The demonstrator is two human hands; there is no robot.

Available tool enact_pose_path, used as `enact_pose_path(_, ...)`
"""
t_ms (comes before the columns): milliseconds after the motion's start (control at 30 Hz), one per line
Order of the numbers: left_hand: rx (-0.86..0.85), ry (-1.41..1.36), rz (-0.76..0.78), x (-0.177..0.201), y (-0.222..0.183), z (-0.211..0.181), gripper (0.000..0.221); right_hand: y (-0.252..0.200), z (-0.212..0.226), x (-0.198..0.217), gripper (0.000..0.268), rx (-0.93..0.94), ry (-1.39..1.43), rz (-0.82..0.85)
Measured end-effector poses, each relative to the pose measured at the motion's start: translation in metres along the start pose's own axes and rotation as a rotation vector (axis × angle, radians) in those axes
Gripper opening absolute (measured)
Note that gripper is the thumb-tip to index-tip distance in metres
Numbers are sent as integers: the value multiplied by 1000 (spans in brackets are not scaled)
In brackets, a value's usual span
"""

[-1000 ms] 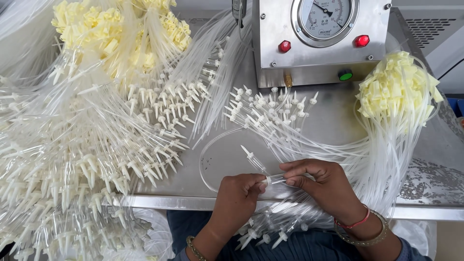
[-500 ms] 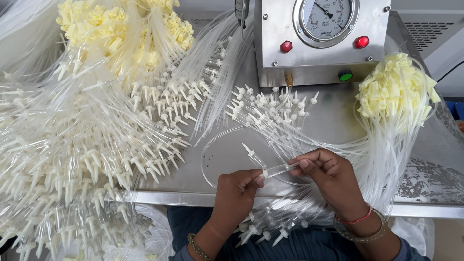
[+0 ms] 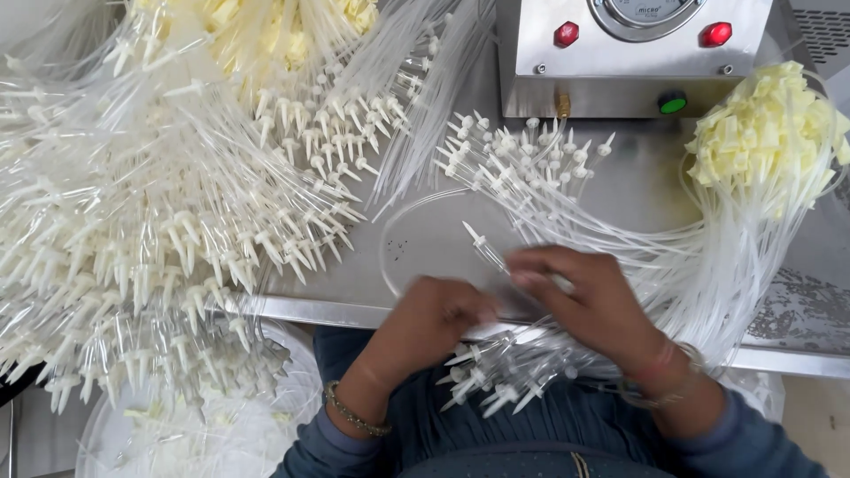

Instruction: Assembling plastic tubing components by attaching small connectors and valves at a workstation.

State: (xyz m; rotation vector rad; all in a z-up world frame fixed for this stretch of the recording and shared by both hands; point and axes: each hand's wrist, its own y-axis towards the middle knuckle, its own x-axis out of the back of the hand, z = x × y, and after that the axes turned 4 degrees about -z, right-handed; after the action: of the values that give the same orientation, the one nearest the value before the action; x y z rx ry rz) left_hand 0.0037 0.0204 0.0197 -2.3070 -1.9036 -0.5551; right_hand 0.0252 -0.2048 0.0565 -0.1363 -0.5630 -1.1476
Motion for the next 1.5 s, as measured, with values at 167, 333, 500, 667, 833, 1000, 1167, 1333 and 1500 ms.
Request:
enact_pose_path(167,-235,-56,345,-2,-2,5,15,10,-20,-28,32,243,-590,-18)
enact_pose_path(333,93,-201,28,-3,-5,18,17,-21,-21,-15,28,11,-162,-57)
enact_pose_path(500,179,-398,-25,-8,-3,27,23,-27,-20,-8,27,-131,63,-108)
enact_pose_path(667,86,-251,-5,-4,-4,16,25,-25,-22,-12,27,-76,-83,-120)
enact_pose_path(833,-164,96,-19,-14,-3,16,20,-23,-22,-18,30,-7,-221,-131)
enact_pose_path(1000,42,-132,-225,-16,-3,9,16,-26,-21,-8,27,-180,-140,-227)
enact_pose_path(1167,30,-33,-179,-14,1,3,18,-33,-45,2,21,-237,-54,-320)
enact_pose_path(1333,-187,167,48,-24,8,4,17,-33,-47,7,21,-297,27,-284)
enact_pose_path(1500,58,45,9,-23,11,-9,13,-35,-49,11,23,-383,117,-187)
